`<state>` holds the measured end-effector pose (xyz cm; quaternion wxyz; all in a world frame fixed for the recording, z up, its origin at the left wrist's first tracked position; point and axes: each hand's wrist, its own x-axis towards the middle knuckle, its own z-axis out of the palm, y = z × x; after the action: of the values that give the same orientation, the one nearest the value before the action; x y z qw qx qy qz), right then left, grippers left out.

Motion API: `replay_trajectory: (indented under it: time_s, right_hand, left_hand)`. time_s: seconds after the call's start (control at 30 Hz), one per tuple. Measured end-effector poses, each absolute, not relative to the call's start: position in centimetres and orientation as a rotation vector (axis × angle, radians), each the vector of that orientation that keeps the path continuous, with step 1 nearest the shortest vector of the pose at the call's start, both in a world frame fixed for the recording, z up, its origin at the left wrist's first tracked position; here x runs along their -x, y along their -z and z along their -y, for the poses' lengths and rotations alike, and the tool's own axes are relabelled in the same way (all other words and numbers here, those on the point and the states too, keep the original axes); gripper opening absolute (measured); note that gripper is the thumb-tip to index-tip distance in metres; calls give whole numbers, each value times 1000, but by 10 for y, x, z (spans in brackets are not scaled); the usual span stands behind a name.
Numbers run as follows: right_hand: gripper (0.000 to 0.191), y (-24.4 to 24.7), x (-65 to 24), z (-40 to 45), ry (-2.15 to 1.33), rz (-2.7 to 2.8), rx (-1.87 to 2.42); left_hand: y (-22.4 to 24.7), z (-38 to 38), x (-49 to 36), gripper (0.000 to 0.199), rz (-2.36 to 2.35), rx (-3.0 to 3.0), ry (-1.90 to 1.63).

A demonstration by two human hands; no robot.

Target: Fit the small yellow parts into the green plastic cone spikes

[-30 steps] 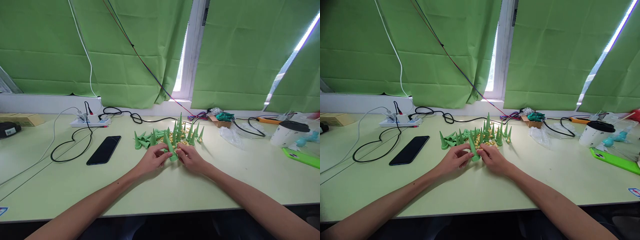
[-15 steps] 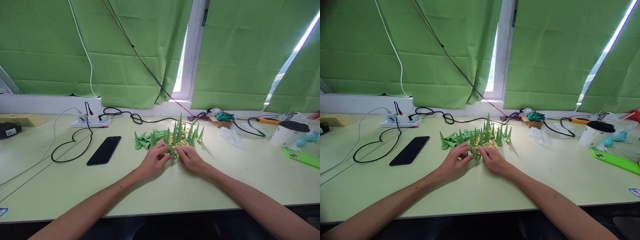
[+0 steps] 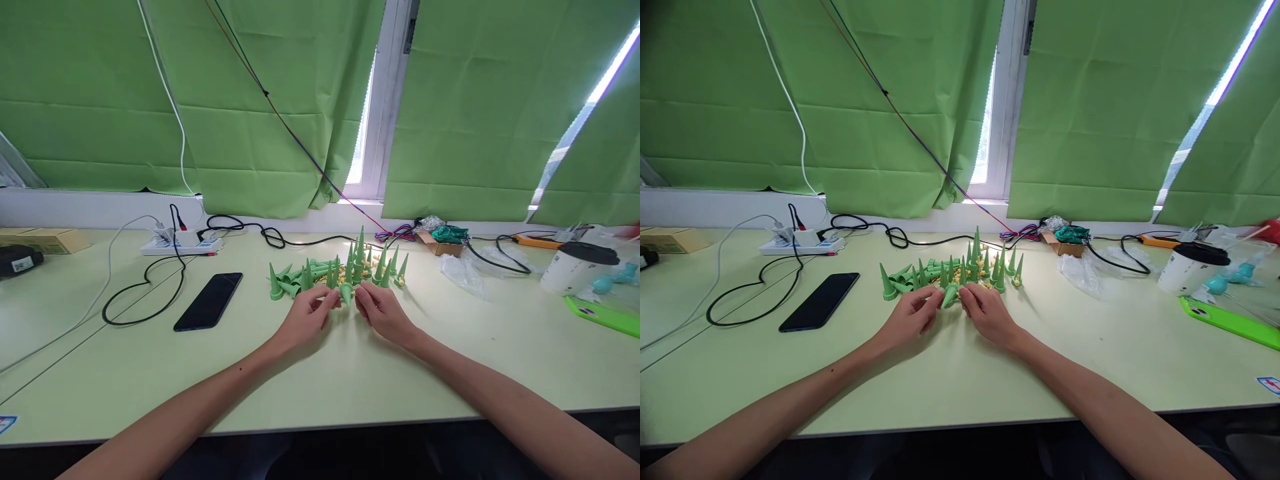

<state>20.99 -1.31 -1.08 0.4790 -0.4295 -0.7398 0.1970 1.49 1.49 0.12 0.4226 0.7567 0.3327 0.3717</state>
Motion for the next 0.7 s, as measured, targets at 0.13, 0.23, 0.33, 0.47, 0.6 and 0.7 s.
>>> replay_trajectory:
  time_s: [0.13, 0.23, 0.33, 0.47, 0.6, 0.7]
  right_hand:
    - [42, 11, -211, 13, -484, 1886, 983]
    - [40, 13, -211, 14, -523, 1914, 962]
    - [39, 14, -211, 13, -518, 1918, 959]
    - [40, 17, -212, 12, -495, 1919, 937]
    - [41, 18, -213, 11, -479, 1922, 930]
    - [43, 18, -213, 10, -445, 1936, 939]
  left_hand:
    - [4, -20, -14, 49, -799, -1844, -812]
    - [4, -19, -13, 47, -809, -1829, -764]
    - [2, -17, -12, 42, -823, -1828, -750]
    - [-1, -15, -11, 40, -806, -1833, -751]
    - [-2, -16, -11, 39, -790, -1854, -749]
    - [-2, -16, -11, 38, -793, -1871, -752]
